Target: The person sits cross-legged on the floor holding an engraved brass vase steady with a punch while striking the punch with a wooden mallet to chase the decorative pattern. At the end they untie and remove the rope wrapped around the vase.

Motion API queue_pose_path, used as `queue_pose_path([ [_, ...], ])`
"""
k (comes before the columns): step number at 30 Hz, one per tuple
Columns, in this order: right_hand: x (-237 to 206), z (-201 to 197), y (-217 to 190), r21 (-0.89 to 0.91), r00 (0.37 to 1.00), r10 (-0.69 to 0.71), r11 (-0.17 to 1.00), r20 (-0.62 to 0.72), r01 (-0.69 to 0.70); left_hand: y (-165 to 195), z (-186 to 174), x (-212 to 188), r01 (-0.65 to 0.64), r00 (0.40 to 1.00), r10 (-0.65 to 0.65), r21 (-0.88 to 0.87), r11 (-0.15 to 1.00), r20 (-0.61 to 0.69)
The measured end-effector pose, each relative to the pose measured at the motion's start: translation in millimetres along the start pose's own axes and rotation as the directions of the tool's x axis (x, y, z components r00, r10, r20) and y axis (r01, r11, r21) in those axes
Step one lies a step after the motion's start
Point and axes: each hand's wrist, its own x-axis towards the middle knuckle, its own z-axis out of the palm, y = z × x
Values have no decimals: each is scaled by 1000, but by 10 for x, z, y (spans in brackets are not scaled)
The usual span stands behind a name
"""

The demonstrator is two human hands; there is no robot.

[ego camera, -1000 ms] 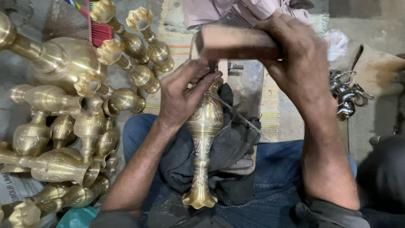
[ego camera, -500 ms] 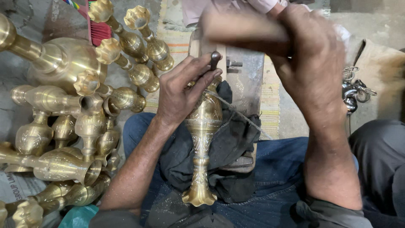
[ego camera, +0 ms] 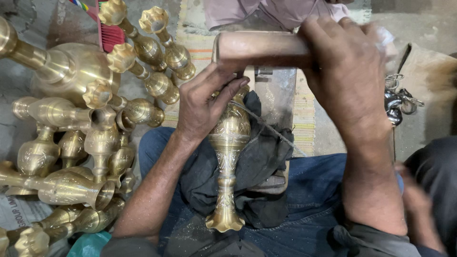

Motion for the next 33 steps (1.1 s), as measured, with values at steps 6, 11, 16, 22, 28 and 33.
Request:
queue_pose_path([
  [6,40,-4,-4,163,1000,-22,986,-10,23,-52,14,-15,-38,999,38,36,999,-9],
  [11,42,-43,-38,204,999,-28,978,-36,35,-68,27,-33,17,1000,-17,49,999,7],
  [16,78,-15,-72,138,999,2,990,-43,4,-49,26,-15,7,1000,-7,13,1000,-2],
  [22,33,-84,-76,-127,994,-89,989,-62,81,10,8,10,47,999,-46,28,999,-12],
  [28,28,-102,-110,-92,994,-79,993,-74,72,-23,16,-8,-10,1000,10,9,1000,-6],
  [33,47,-62,-97,-126,997,-71,989,11,72,-67,58,-4,-31,999,31,15,999,-34],
])
